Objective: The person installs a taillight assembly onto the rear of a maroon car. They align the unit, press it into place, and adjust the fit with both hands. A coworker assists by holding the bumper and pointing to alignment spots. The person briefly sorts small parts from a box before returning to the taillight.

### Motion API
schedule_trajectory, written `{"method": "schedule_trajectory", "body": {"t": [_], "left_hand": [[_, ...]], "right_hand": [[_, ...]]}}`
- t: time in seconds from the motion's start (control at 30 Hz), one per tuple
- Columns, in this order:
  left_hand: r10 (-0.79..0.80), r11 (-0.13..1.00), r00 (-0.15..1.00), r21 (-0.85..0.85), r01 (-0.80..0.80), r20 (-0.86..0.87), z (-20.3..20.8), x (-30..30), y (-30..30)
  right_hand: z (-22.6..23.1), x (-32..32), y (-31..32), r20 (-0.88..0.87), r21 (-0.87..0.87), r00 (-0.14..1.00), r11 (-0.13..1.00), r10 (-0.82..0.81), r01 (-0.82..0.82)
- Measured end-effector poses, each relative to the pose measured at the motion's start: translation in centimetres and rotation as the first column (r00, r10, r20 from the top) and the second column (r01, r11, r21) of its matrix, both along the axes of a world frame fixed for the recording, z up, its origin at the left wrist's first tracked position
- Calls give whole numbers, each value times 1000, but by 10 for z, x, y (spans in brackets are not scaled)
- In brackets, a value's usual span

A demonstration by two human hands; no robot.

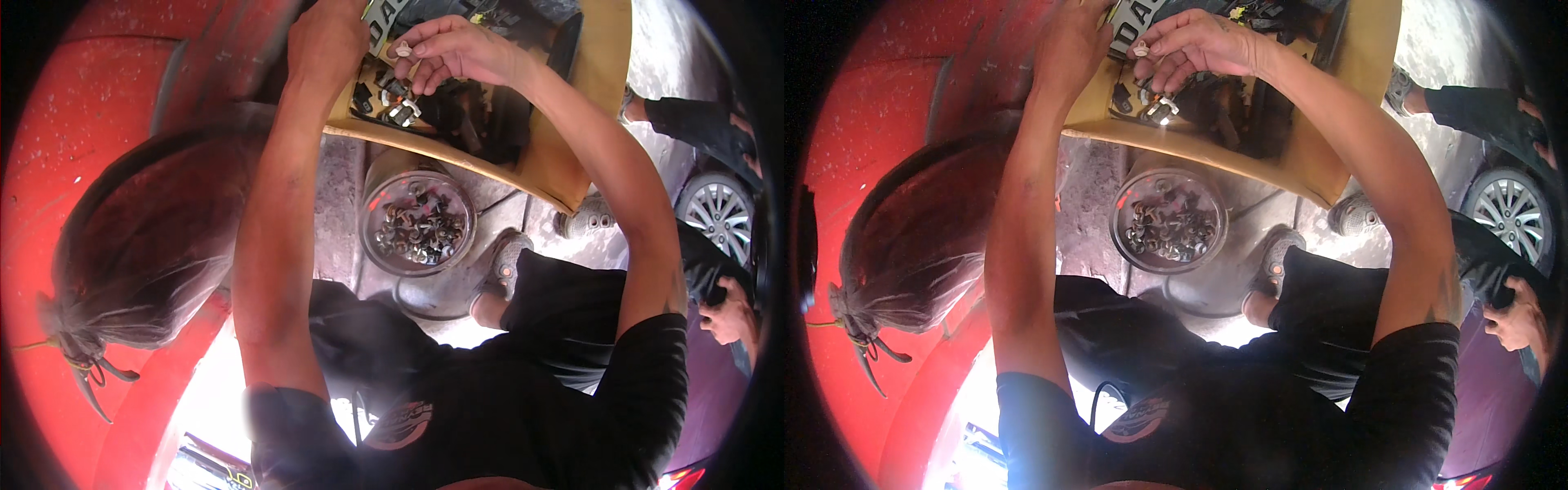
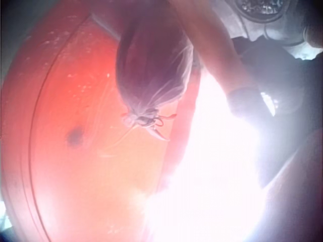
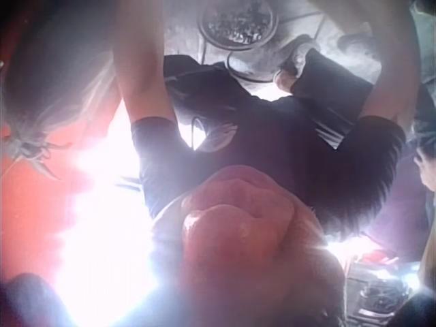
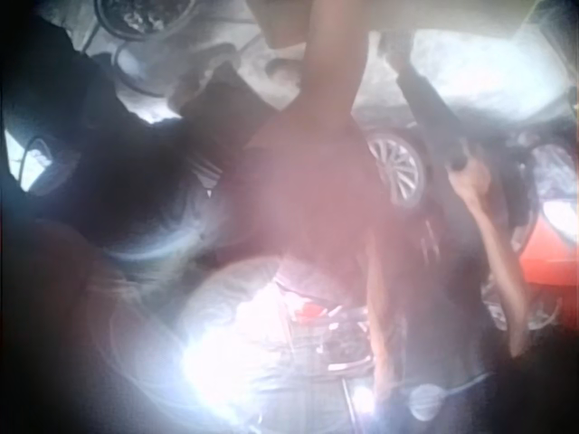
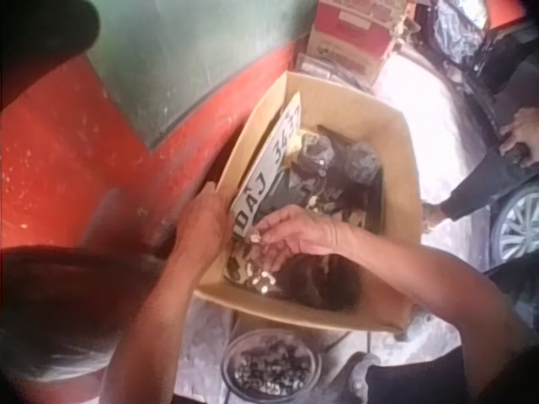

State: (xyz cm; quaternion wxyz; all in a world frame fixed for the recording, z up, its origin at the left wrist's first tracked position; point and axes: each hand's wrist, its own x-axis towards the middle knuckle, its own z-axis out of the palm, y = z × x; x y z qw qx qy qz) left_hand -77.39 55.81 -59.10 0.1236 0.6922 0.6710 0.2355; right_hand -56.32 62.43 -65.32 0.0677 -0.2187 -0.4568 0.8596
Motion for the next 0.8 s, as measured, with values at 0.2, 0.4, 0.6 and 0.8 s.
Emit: {"method": "schedule_trajectory", "body": {"t": [0.2,0.4,0.6,0.8], "left_hand": [[-20,999,1000,30,21,-21,-4,-2,-1],[-29,999,1000,44,29,-5,-2,0,-3],[4,1000,997,-3,-5,-76,-12,-3,4],[17,1000,993,-5,-18,-120,-10,2,4]], "right_hand": [[1,4,0,-8,-13,1000,1000,-5,5],[-7,7,3,64,69,998,998,-9,5],[-18,11,11,367,156,899,969,-237,192],[-44,3,0,472,522,859,848,-196,-94]]}}
